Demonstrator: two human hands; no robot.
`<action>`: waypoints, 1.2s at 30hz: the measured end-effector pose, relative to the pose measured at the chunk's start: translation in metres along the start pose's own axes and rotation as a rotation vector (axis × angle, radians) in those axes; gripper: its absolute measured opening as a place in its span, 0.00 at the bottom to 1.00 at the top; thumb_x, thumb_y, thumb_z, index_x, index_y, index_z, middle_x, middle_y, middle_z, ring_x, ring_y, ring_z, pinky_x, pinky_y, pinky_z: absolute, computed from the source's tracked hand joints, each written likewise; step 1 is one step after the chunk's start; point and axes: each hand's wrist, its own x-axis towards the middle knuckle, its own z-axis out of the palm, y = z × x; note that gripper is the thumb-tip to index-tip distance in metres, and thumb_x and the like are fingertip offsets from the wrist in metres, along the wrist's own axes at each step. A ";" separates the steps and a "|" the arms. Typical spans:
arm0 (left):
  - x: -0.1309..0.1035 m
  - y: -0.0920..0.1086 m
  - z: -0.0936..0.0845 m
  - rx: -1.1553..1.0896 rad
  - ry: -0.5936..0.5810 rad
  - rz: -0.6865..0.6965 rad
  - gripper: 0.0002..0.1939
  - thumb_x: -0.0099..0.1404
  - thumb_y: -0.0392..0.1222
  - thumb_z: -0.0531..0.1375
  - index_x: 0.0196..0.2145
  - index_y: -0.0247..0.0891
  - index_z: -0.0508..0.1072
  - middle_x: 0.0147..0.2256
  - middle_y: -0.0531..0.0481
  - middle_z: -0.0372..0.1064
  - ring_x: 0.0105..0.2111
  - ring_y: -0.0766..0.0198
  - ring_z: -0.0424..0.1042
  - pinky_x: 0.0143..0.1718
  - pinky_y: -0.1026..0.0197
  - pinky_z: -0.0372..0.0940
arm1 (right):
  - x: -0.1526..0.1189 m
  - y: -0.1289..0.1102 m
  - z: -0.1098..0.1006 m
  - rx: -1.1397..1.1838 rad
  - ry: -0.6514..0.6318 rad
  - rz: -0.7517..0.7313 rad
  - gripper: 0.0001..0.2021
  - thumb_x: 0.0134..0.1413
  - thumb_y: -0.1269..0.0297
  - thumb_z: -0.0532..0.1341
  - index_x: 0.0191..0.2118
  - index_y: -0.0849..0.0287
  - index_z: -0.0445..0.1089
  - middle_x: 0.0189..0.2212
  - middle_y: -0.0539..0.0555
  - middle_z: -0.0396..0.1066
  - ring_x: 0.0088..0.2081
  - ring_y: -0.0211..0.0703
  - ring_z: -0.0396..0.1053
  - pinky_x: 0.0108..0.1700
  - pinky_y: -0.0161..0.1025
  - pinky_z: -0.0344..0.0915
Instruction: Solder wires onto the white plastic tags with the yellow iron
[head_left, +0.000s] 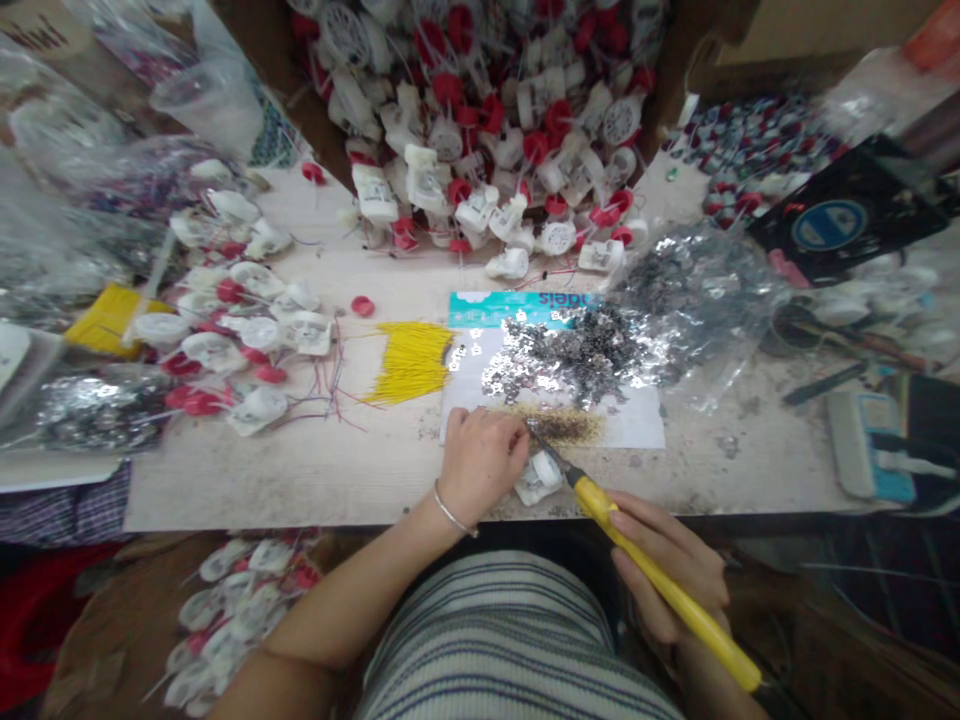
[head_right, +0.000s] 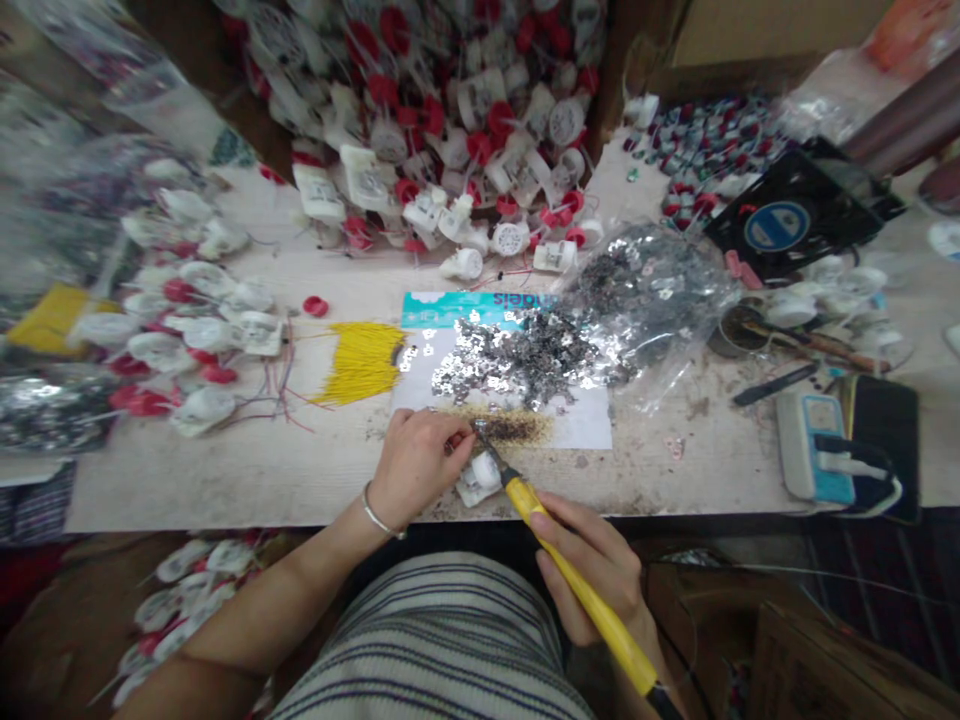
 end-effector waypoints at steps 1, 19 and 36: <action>0.000 0.000 0.000 -0.001 -0.006 0.000 0.11 0.64 0.39 0.53 0.26 0.40 0.71 0.29 0.52 0.74 0.32 0.59 0.68 0.36 0.55 0.50 | 0.000 0.001 0.001 -0.007 0.036 -0.010 0.22 0.47 0.79 0.59 0.51 0.60 0.68 0.48 0.58 0.70 0.46 0.49 0.73 0.43 0.44 0.76; -0.008 -0.011 -0.002 -0.031 0.000 -0.022 0.11 0.64 0.40 0.54 0.25 0.40 0.71 0.28 0.53 0.74 0.30 0.61 0.69 0.34 0.56 0.51 | 0.021 0.009 0.037 0.078 0.137 -0.058 0.24 0.45 0.78 0.62 0.51 0.58 0.65 0.49 0.58 0.69 0.48 0.49 0.71 0.44 0.47 0.75; -0.003 -0.008 0.000 -0.024 0.015 -0.025 0.10 0.62 0.39 0.55 0.24 0.39 0.70 0.26 0.53 0.73 0.29 0.61 0.69 0.34 0.56 0.51 | 0.004 0.009 0.008 -0.021 -0.049 -0.126 0.23 0.46 0.81 0.60 0.51 0.63 0.68 0.51 0.58 0.68 0.48 0.46 0.71 0.47 0.42 0.73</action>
